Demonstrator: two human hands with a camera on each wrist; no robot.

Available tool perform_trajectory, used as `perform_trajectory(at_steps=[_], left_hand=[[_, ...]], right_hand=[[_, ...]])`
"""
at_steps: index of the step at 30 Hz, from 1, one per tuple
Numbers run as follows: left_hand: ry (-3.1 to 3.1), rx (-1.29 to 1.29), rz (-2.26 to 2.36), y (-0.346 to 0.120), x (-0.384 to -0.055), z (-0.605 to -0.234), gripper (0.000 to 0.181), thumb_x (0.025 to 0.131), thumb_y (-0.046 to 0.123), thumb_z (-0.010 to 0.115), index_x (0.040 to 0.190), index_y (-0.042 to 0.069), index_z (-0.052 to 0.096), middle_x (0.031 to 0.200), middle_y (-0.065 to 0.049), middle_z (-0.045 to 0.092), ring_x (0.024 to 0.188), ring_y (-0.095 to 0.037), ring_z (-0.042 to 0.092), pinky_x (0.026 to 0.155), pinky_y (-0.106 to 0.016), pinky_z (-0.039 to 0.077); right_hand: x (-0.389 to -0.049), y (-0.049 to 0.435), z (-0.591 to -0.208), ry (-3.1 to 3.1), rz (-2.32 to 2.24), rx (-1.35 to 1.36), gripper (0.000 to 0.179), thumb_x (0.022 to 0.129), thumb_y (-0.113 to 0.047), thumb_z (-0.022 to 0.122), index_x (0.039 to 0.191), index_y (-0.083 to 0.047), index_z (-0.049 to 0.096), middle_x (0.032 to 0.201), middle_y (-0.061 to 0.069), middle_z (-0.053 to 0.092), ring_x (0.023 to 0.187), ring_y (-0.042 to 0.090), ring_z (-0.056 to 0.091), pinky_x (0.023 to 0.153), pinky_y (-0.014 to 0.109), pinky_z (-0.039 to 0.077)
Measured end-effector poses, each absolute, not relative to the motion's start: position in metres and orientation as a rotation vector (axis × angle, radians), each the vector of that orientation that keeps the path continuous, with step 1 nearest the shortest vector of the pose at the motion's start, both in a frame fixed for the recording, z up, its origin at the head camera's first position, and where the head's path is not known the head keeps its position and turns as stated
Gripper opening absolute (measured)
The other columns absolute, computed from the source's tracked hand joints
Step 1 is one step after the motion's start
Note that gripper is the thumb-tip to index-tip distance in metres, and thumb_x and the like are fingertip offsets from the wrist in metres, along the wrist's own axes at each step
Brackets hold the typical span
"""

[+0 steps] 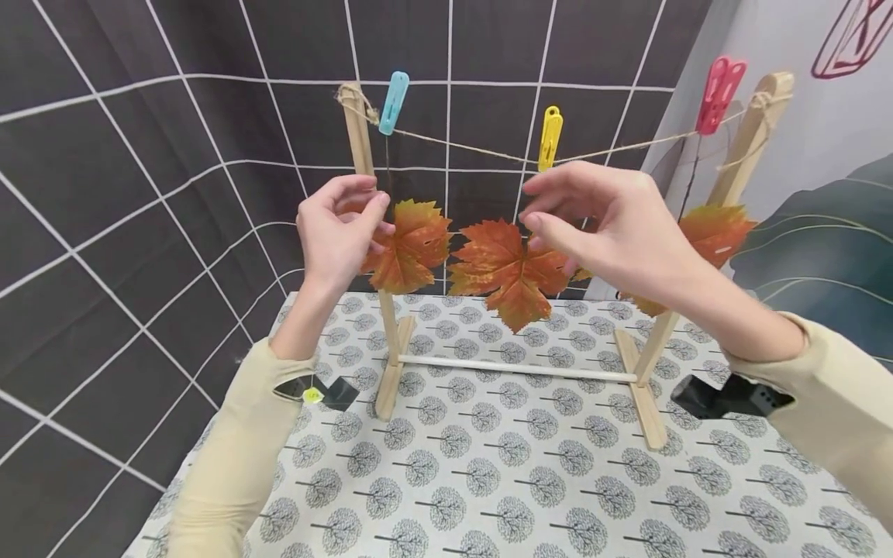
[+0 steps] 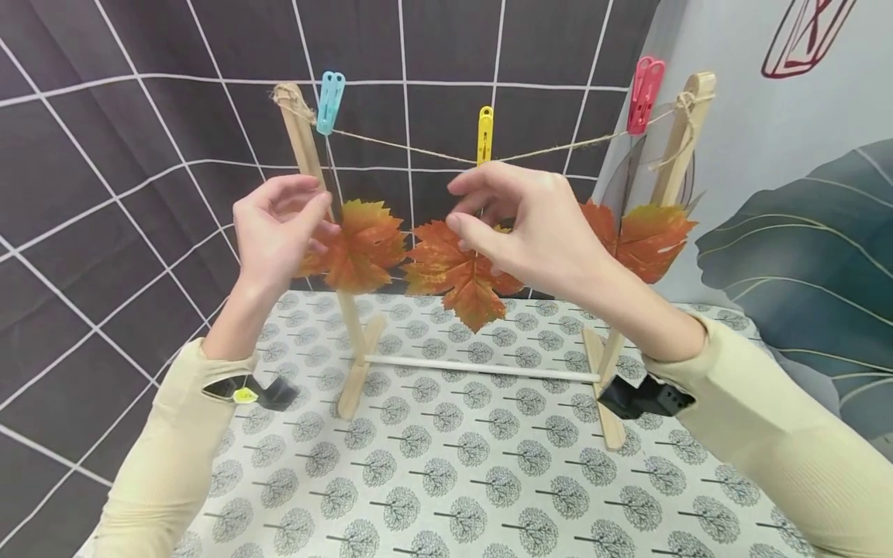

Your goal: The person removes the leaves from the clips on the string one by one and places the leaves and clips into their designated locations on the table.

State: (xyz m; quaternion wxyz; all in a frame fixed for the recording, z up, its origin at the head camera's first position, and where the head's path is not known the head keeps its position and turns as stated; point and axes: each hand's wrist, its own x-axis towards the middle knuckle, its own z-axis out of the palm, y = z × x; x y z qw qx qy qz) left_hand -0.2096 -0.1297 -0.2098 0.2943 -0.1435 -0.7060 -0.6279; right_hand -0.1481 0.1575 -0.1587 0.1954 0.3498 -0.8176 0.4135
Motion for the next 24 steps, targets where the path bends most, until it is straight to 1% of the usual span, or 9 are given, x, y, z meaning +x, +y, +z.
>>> perform_trajectory(at_steps=[5, 8, 14, 20, 24], left_hand=[[-1.913, -0.364, -1.628, -0.128, -0.213, -0.208, 0.025, 0.090, 0.006, 0.074, 0.114, -0.001, 0.070, 0.098, -0.015, 0.073, 0.060, -0.013, 0.067, 0.049, -0.022, 0.053], [-1.919, -0.361, -1.618, -0.127, -0.215, -0.207, 0.025, 0.090, 0.006, 0.074, 0.114, -0.001, 0.071, 0.098, -0.015, 0.073, 0.059, -0.013, 0.067, 0.047, -0.022, 0.052], [-1.919, -0.365, -1.628, -0.125, -0.219, -0.206, 0.025, 0.089, 0.004, 0.074, 0.113, -0.001, 0.071, 0.096, -0.014, 0.073, 0.057, -0.012, 0.067, 0.045, -0.022, 0.051], [-1.932, -0.379, -1.620, -0.124, -0.222, -0.205, 0.023, 0.089, 0.003, 0.073, 0.111, -0.001, 0.071, 0.091, -0.013, 0.073, 0.056, -0.012, 0.067, 0.043, -0.021, 0.050], [-1.956, -0.369, -1.609, -0.125, -0.223, -0.205, 0.024, 0.089, 0.003, 0.073, 0.112, 0.000, 0.072, 0.090, -0.013, 0.072, 0.056, -0.012, 0.067, 0.042, -0.021, 0.050]], right_hand=[[-0.157, 0.144, -0.150, -2.301, 1.164, 0.998, 0.023, 0.094, -0.005, 0.067, 0.117, -0.003, 0.068, 0.094, 0.004, 0.072, 0.074, 0.012, 0.070, 0.051, 0.026, 0.055], [-0.163, 0.137, -0.146, -2.307, 1.162, 1.006, 0.023, 0.095, -0.006, 0.066, 0.117, -0.002, 0.068, 0.094, 0.006, 0.073, 0.071, 0.014, 0.070, 0.049, 0.028, 0.055], [-0.176, 0.121, -0.139, -2.326, 1.210, 0.992, 0.023, 0.095, -0.009, 0.065, 0.118, -0.002, 0.067, 0.097, 0.008, 0.072, 0.076, 0.015, 0.072, 0.049, 0.030, 0.055], [-0.186, 0.106, -0.132, -2.318, 1.258, 1.010, 0.025, 0.095, -0.009, 0.065, 0.119, -0.002, 0.066, 0.096, 0.007, 0.071, 0.077, 0.018, 0.072, 0.051, 0.033, 0.055], [-0.192, 0.097, -0.129, -2.339, 1.304, 0.997, 0.026, 0.095, -0.010, 0.065, 0.120, -0.002, 0.065, 0.099, 0.008, 0.071, 0.078, 0.019, 0.072, 0.052, 0.033, 0.056]])
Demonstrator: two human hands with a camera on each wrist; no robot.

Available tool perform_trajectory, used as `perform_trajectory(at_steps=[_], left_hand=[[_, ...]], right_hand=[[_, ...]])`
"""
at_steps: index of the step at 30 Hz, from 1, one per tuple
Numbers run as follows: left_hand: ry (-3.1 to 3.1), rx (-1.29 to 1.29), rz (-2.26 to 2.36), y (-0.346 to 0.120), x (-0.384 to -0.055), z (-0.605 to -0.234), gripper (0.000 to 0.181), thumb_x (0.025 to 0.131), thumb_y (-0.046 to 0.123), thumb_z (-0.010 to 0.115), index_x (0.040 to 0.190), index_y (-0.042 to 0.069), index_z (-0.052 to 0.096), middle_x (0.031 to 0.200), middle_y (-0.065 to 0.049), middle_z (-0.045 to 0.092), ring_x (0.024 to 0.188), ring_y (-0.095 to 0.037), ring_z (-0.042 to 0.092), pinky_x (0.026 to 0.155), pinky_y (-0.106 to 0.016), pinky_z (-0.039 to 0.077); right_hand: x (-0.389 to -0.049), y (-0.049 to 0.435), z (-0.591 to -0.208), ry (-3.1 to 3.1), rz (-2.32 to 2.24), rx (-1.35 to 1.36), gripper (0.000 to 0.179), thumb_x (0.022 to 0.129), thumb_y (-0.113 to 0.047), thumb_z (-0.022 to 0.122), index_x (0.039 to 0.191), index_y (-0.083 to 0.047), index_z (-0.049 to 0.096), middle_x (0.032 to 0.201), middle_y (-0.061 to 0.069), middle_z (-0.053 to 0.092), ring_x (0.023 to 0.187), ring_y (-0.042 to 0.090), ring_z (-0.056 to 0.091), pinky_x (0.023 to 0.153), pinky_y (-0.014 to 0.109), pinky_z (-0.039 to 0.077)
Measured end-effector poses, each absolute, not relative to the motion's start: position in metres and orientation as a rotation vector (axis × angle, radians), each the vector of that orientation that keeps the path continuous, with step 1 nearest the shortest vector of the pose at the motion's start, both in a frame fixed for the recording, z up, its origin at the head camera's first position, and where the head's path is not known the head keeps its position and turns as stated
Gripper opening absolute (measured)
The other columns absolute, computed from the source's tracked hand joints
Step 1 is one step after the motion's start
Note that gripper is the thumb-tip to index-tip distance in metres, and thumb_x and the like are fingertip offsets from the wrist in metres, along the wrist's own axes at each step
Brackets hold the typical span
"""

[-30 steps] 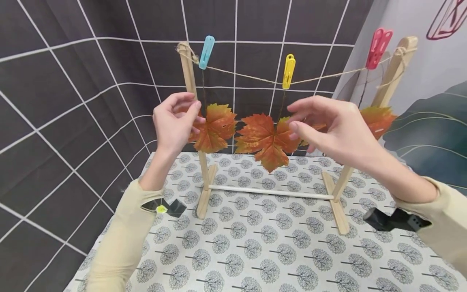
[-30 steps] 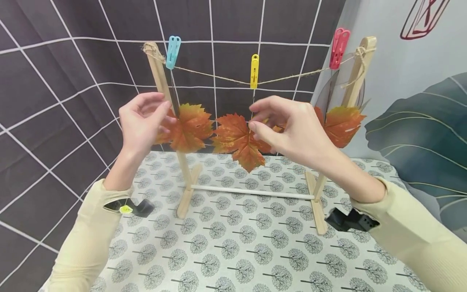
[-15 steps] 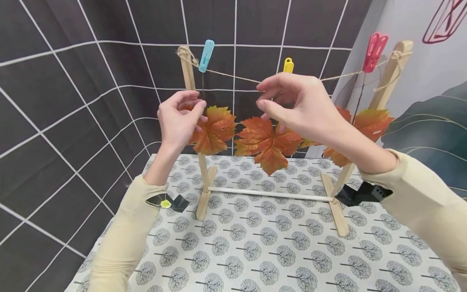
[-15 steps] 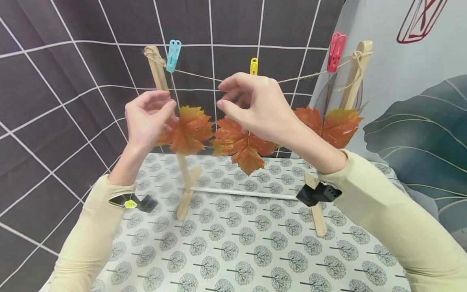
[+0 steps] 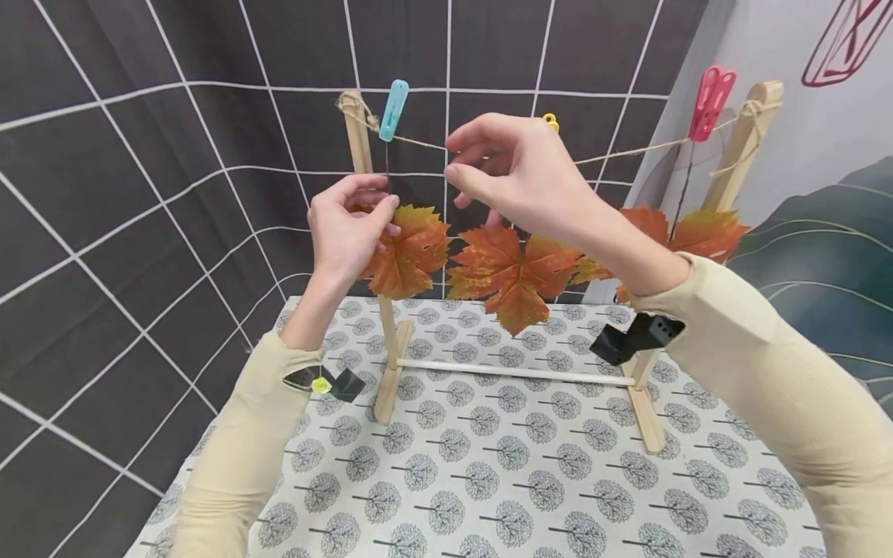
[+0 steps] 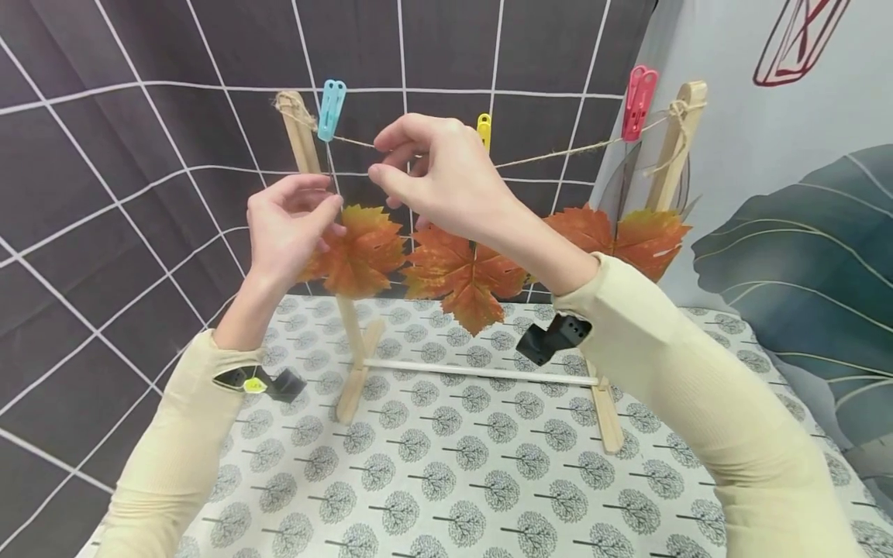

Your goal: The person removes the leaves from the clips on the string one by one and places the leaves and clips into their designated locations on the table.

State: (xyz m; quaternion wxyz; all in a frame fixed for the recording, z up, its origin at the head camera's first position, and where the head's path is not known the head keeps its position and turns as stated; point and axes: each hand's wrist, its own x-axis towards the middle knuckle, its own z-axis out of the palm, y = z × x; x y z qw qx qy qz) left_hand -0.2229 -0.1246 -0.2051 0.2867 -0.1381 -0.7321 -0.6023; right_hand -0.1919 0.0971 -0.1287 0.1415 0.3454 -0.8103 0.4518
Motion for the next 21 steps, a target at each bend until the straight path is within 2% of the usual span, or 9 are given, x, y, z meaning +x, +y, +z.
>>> perform_trajectory(at_steps=[9, 21], left_hand=[[-1.959, -0.378, -1.599, -0.125, -0.226, -0.205, 0.019, 0.090, 0.000, 0.070, 0.109, -0.001, 0.073, 0.087, -0.013, 0.072, 0.054, -0.012, 0.066, 0.041, -0.020, 0.048], [-1.940, -0.398, -1.595, -0.126, -0.227, -0.207, 0.016, 0.091, -0.001, 0.070, 0.105, -0.005, 0.074, 0.089, -0.019, 0.072, 0.051, -0.010, 0.064, 0.042, -0.019, 0.048]], right_hand=[[-0.207, 0.089, -0.121, -2.350, 1.349, 0.955, 0.026, 0.094, -0.010, 0.066, 0.118, 0.000, 0.065, 0.101, 0.012, 0.071, 0.077, 0.018, 0.071, 0.050, 0.030, 0.055], [-0.222, 0.073, -0.109, -2.397, 1.364, 0.884, 0.031, 0.096, -0.014, 0.065, 0.124, -0.002, 0.062, 0.104, 0.010, 0.070, 0.085, 0.018, 0.071, 0.056, 0.029, 0.057]])
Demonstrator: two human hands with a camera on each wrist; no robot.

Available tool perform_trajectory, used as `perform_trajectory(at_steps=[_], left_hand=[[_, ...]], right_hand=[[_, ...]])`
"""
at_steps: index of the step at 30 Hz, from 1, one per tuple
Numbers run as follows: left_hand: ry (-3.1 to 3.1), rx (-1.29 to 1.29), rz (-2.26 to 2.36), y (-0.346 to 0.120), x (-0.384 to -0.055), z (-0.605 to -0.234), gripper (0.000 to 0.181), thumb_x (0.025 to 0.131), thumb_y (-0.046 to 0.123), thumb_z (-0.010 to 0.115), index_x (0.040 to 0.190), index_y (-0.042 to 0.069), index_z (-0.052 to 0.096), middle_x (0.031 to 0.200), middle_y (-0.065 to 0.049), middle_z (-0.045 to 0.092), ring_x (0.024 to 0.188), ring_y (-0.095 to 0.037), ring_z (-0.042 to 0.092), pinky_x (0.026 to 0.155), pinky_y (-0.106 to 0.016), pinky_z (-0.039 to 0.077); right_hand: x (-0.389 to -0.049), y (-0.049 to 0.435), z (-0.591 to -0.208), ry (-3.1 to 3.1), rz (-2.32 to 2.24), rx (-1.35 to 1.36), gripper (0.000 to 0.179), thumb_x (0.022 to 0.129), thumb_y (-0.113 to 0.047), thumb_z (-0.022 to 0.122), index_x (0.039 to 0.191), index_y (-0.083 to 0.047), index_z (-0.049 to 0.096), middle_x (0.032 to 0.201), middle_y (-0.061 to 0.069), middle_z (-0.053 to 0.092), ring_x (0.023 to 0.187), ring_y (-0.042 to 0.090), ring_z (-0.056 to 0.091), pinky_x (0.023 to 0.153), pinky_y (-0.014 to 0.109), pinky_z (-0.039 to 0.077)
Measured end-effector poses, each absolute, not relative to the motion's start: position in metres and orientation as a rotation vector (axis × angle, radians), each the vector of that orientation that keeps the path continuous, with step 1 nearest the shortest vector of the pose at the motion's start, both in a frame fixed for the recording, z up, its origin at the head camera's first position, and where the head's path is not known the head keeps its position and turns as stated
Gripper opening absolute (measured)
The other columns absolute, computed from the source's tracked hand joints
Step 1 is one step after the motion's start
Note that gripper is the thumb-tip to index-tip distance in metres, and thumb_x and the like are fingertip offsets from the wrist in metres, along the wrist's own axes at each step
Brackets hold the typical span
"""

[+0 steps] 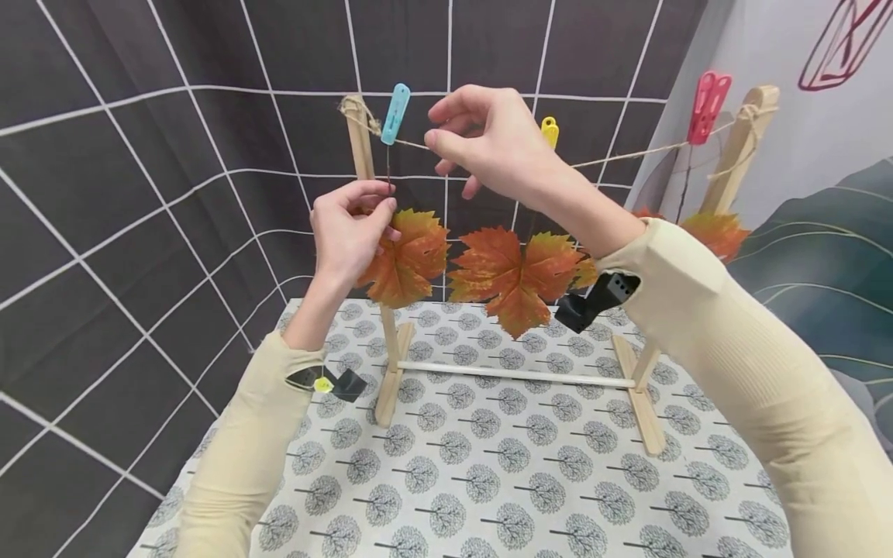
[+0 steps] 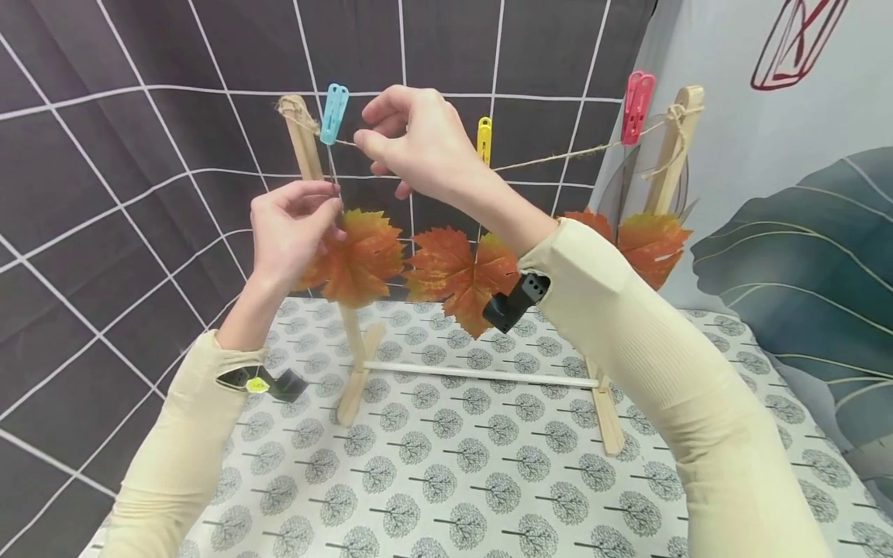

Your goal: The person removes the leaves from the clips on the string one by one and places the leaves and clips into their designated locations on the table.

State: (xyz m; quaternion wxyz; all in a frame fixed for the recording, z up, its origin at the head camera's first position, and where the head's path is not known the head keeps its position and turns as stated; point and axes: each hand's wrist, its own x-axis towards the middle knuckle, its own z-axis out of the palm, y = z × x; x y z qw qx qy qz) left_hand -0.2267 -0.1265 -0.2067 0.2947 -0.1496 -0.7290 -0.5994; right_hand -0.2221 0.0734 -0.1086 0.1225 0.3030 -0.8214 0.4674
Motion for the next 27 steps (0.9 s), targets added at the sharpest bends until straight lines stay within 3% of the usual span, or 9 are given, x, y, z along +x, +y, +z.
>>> perform_trajectory(at_steps=[11, 21, 27], left_hand=[[-1.949, -0.391, -1.615, -0.125, -0.228, -0.207, 0.016, 0.090, 0.001, 0.070, 0.106, -0.003, 0.074, 0.087, -0.015, 0.072, 0.051, -0.012, 0.065, 0.043, -0.019, 0.048], [-1.936, -0.405, -1.627, -0.121, -0.228, -0.203, 0.016, 0.090, 0.000, 0.070, 0.105, -0.002, 0.074, 0.087, -0.020, 0.071, 0.049, -0.013, 0.064, 0.040, -0.019, 0.046], [-1.948, -0.398, -1.611, -0.121, -0.228, -0.203, 0.016, 0.090, 0.001, 0.070, 0.105, -0.001, 0.075, 0.085, -0.017, 0.072, 0.049, -0.013, 0.064, 0.041, -0.018, 0.046]], right_hand=[[-0.234, 0.059, -0.093, -2.472, 1.458, 0.720, 0.036, 0.099, -0.021, 0.064, 0.131, -0.006, 0.057, 0.118, 0.008, 0.064, 0.095, 0.017, 0.069, 0.067, 0.028, 0.059], [-0.247, 0.052, -0.083, -2.508, 1.569, 0.586, 0.041, 0.099, -0.025, 0.064, 0.134, -0.007, 0.054, 0.128, 0.007, 0.061, 0.100, 0.020, 0.068, 0.063, 0.026, 0.054], [-0.252, 0.049, -0.080, -2.503, 1.641, 0.573, 0.039, 0.099, -0.025, 0.064, 0.132, -0.007, 0.056, 0.124, 0.006, 0.060, 0.098, 0.021, 0.066, 0.053, 0.021, 0.048]])
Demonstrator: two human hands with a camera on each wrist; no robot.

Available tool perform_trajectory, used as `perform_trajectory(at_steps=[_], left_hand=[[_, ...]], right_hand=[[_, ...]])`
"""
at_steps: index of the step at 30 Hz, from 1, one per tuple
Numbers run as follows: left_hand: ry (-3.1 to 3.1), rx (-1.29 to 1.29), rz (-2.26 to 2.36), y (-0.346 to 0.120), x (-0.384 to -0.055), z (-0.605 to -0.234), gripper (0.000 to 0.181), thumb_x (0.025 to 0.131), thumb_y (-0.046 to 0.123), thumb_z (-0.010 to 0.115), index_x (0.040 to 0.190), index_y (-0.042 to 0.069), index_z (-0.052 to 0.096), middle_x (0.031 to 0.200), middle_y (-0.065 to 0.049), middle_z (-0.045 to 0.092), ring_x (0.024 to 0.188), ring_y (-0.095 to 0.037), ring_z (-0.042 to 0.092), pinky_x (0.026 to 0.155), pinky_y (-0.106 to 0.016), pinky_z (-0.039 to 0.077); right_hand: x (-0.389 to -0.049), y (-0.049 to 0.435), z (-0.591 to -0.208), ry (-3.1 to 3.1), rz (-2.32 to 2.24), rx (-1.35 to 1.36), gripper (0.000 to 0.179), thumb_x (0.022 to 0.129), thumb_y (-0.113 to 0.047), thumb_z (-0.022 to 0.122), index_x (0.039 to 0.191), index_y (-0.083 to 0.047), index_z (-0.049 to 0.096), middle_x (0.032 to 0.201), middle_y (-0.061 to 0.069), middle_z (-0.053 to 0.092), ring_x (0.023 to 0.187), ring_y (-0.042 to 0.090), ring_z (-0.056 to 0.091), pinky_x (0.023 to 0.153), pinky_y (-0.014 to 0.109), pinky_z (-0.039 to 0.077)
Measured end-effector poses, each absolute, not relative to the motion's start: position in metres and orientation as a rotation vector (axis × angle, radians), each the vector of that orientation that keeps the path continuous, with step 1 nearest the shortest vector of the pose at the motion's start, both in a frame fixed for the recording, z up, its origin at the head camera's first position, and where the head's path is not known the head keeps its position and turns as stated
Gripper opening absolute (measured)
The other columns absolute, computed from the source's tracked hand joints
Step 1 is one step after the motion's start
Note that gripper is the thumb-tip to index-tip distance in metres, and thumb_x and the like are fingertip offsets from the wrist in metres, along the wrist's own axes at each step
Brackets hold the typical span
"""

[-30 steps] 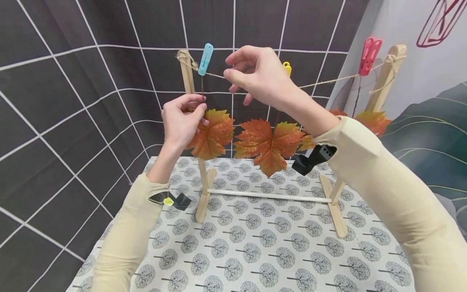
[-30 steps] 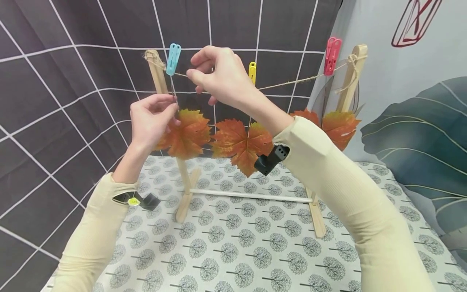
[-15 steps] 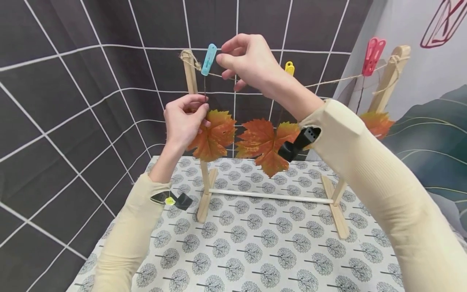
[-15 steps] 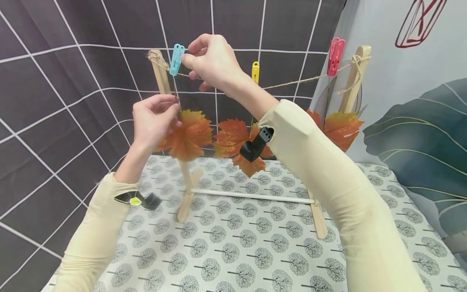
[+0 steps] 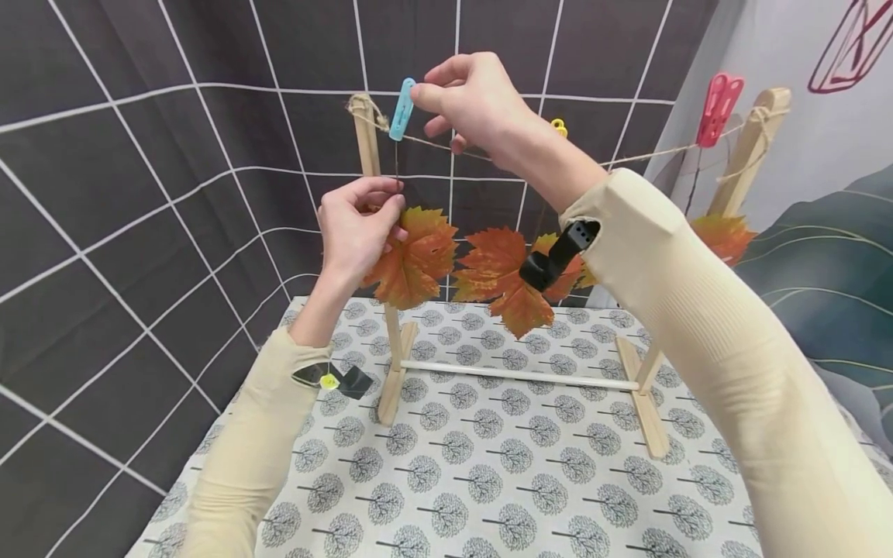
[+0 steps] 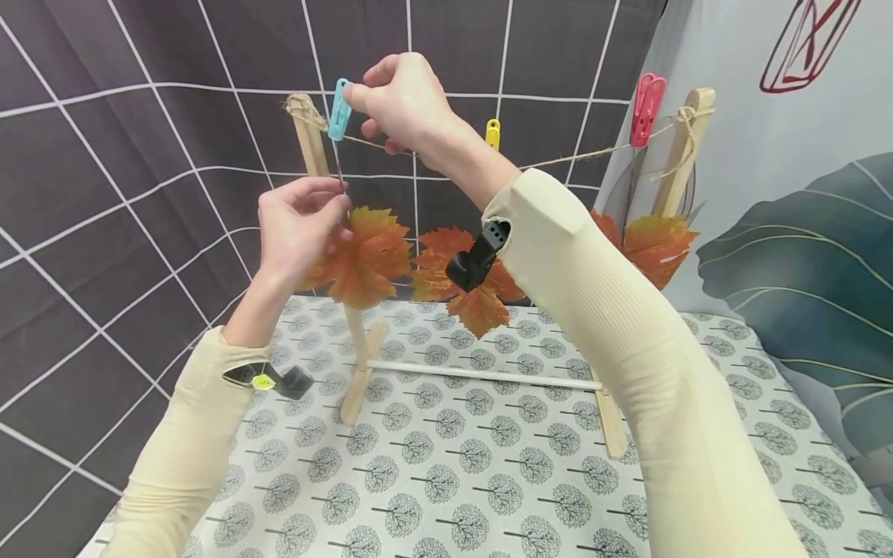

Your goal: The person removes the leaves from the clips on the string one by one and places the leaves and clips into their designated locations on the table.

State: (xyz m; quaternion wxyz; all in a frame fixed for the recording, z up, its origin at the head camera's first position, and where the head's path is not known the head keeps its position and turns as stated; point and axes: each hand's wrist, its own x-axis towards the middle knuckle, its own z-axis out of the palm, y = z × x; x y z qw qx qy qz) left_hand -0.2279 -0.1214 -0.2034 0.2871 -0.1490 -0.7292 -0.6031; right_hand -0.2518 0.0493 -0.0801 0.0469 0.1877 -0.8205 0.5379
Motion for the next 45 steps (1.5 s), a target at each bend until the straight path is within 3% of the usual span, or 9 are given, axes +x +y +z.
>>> perform_trajectory(at_steps=[10, 34, 45], left_hand=[[-1.926, -0.415, -1.638, -0.1216, -0.2291, -0.2041, 0.016, 0.090, 0.000, 0.070, 0.105, -0.004, 0.074, 0.083, -0.017, 0.071, 0.048, -0.013, 0.064, 0.041, -0.019, 0.046], [-1.902, -0.407, -1.679, -0.1187, -0.2272, -0.2044, 0.016, 0.090, -0.001, 0.070, 0.105, -0.003, 0.074, 0.082, -0.013, 0.070, 0.048, -0.014, 0.063, 0.042, -0.018, 0.046], [-1.884, -0.406, -1.691, -0.1193, -0.2272, -0.2033, 0.016, 0.090, -0.002, 0.070, 0.106, -0.003, 0.074, 0.080, -0.013, 0.070, 0.047, -0.014, 0.062, 0.041, -0.018, 0.045]], right_hand=[[-0.2564, 0.0426, -0.0784, -2.543, 1.595, 0.566, 0.041, 0.100, -0.029, 0.063, 0.133, -0.006, 0.057, 0.127, 0.004, 0.053, 0.100, 0.019, 0.062, 0.057, 0.023, 0.047], [-0.2603, 0.0431, -0.0815, -2.382, 1.917, 0.479, 0.027, 0.092, -0.017, 0.075, 0.116, -0.007, 0.068, 0.104, 0.006, 0.065, 0.075, 0.015, 0.055, 0.052, 0.022, 0.039], [-0.2588, 0.0466, -0.0838, -2.326, 1.891, 0.527, 0.022, 0.092, -0.017, 0.074, 0.111, -0.007, 0.070, 0.101, 0.004, 0.062, 0.075, 0.016, 0.049, 0.053, 0.021, 0.038]])
